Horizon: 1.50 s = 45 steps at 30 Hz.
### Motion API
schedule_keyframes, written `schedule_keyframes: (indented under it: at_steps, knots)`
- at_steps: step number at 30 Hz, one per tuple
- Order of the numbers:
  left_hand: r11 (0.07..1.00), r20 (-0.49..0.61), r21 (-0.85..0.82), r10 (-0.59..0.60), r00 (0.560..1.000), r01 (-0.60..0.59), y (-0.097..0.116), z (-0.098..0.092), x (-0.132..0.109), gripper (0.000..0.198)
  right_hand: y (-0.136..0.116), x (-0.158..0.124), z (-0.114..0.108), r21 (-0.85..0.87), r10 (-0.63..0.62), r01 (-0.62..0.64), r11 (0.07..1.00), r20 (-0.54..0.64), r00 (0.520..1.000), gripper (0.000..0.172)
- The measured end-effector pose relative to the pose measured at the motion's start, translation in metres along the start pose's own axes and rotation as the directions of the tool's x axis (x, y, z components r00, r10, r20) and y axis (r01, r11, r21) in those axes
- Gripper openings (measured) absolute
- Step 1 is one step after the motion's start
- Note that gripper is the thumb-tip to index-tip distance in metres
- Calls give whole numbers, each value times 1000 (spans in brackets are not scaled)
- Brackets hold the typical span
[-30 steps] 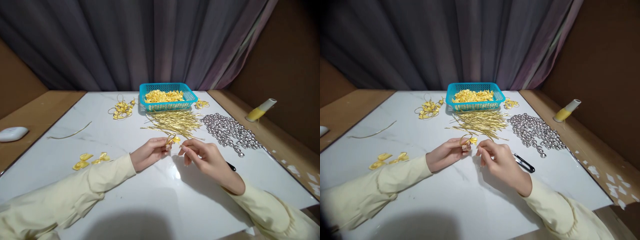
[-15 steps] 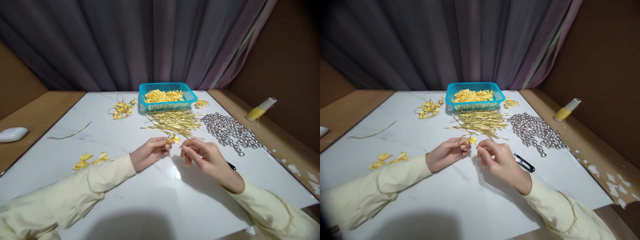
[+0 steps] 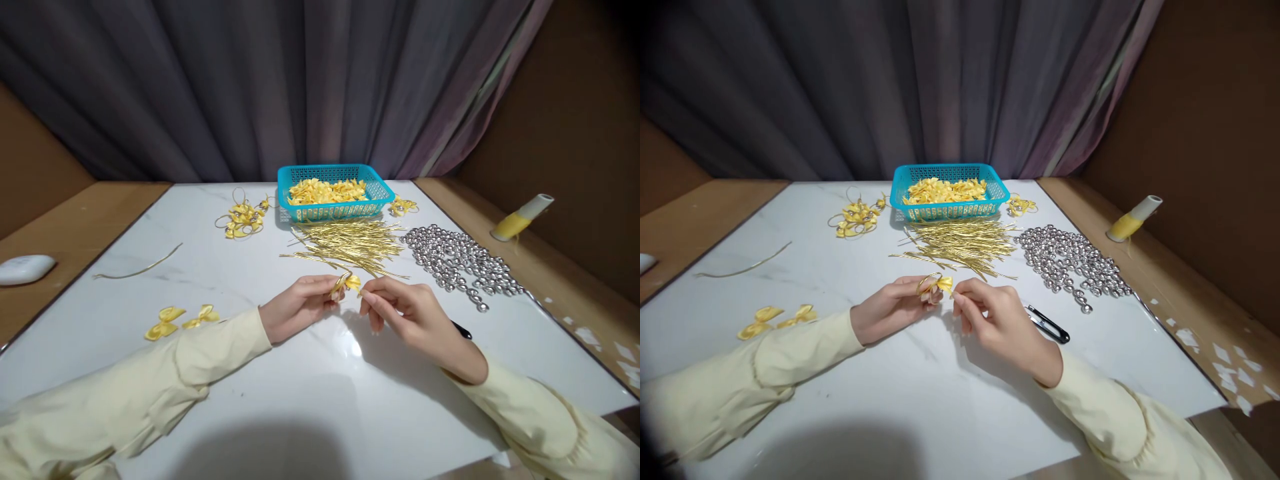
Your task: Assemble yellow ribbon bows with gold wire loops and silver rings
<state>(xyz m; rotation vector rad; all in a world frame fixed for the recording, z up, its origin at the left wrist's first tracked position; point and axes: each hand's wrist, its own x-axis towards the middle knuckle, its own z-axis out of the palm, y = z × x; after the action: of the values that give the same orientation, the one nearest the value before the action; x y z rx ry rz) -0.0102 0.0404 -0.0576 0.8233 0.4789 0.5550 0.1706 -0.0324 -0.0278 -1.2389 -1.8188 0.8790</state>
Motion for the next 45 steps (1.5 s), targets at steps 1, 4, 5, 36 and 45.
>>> schedule_keyframes:
  at_steps: [1,4,5,36,45]
  knots:
    - [1000,3,8,2,1000,-2,0,0,0,13,0,0,0,1,-8,8,1000,1,1000,18]
    - [1000,20,27,7,1000,-7,0,0,-1,13,2,0,-1,-12,-32,32,999,1,999,19]
    - [999,27,32,9,1000,-10,0,0,-1,13,2,-1,-1,-23,-38,38,999,1,999,19]
    - [999,61,-1,-35,998,35,-1,1,-2,12,5,-1,-1,-183,-126,110,977,-76,989,16]
    - [999,58,5,-36,998,35,-1,5,-2,17,5,0,1,-116,-67,60,991,-61,996,16]
